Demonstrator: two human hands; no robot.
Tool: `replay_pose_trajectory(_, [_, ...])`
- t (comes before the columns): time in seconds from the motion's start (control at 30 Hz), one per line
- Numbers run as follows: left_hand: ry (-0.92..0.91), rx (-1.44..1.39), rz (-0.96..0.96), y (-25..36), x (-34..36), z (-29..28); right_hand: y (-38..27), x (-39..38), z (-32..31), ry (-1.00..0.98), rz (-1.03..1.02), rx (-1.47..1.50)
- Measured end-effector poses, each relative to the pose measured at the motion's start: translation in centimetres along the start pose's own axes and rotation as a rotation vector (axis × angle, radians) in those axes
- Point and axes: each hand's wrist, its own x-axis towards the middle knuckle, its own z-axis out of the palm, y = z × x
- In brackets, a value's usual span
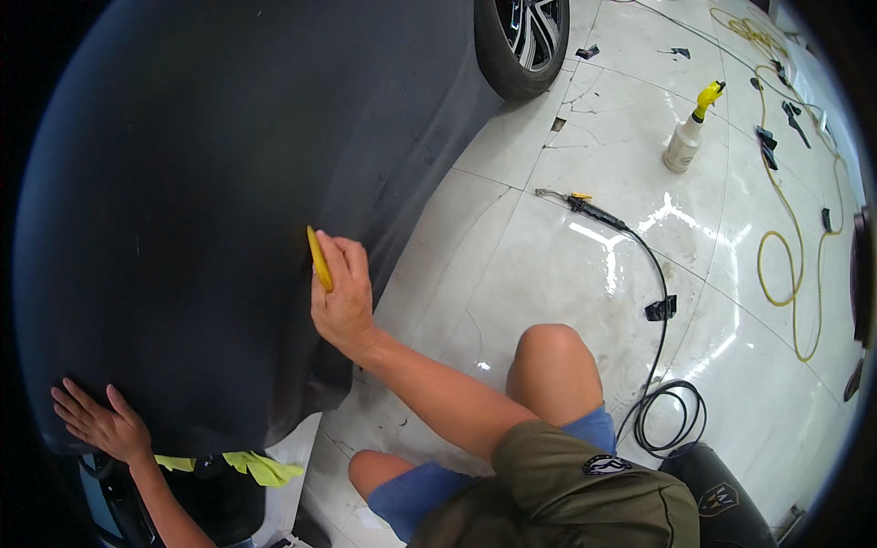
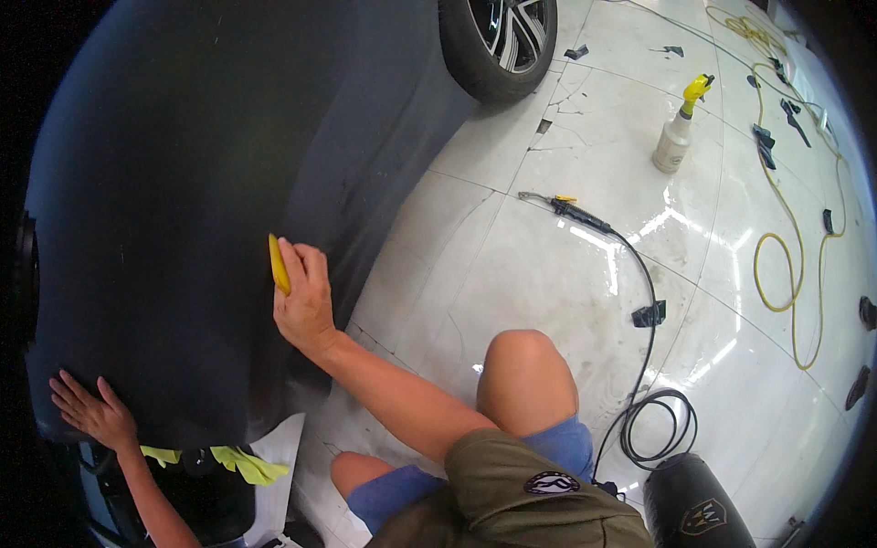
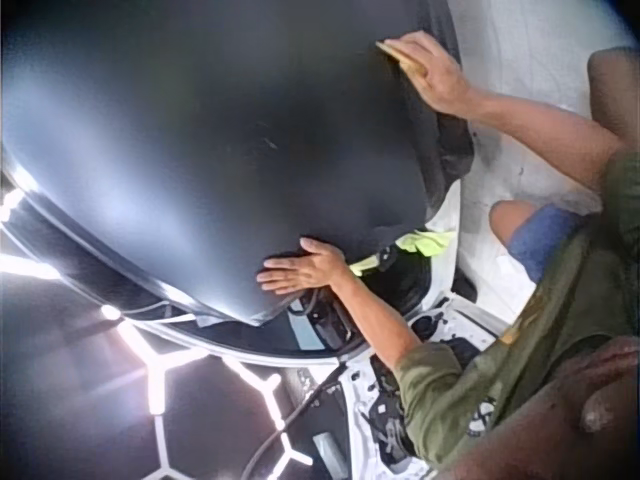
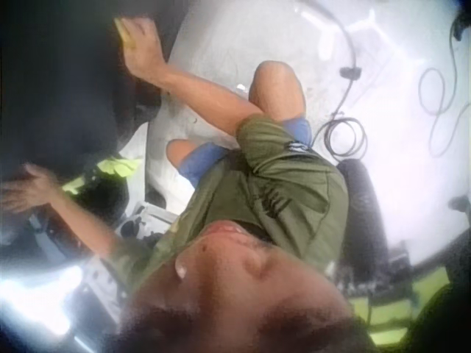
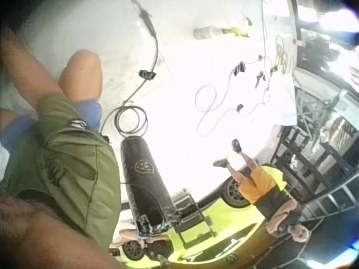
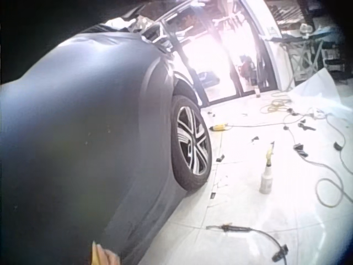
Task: The person applies a matte black vinyl wrap to the front fender of a car. They use a yellow squeegee to smooth the film, a spray bottle to apply liquid, and a heat gun to stretch and conform the material around the wheel arch and body lines.
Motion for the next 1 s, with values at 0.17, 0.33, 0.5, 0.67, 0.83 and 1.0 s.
replay_pose_trajectory(0.17, [-0.011, -0.003, -0.020, 0.8, 0.0, 0.7, 5.0, 10.3, -4.5, 0.098, 0.284, -0.074])
replay_pose_trajectory(0.33, [-0.028, 0.015, 0.002, 0.4, 0.1, -0.3, 0.2, -1.8, -1.1, -0.167, -0.167, 0.049])
replay_pose_trajectory(0.5, [-0.020, -0.002, -0.036, 1.1, 0.6, 0.1, 5.2, 16.2, -5.4, 0.092, 0.138, -0.030])
replay_pose_trajectory(0.67, [-0.059, 0.008, -0.041, 0.9, -0.1, -0.3, 2.2, 7.4, -4.6, 0.021, -0.167, -0.022])
replay_pose_trajectory(0.83, [-0.044, 0.002, -0.043, 0.8, 0.5, -0.5, 2.4, 8.5, -1.4, 0.152, -0.326, -0.119])
replay_pose_trajectory(1.0, [-0.034, -0.003, -0.052, 1.1, 0.2, 0.4, 6.3, 21.1, -8.2, 0.014, 0.242, -0.002])
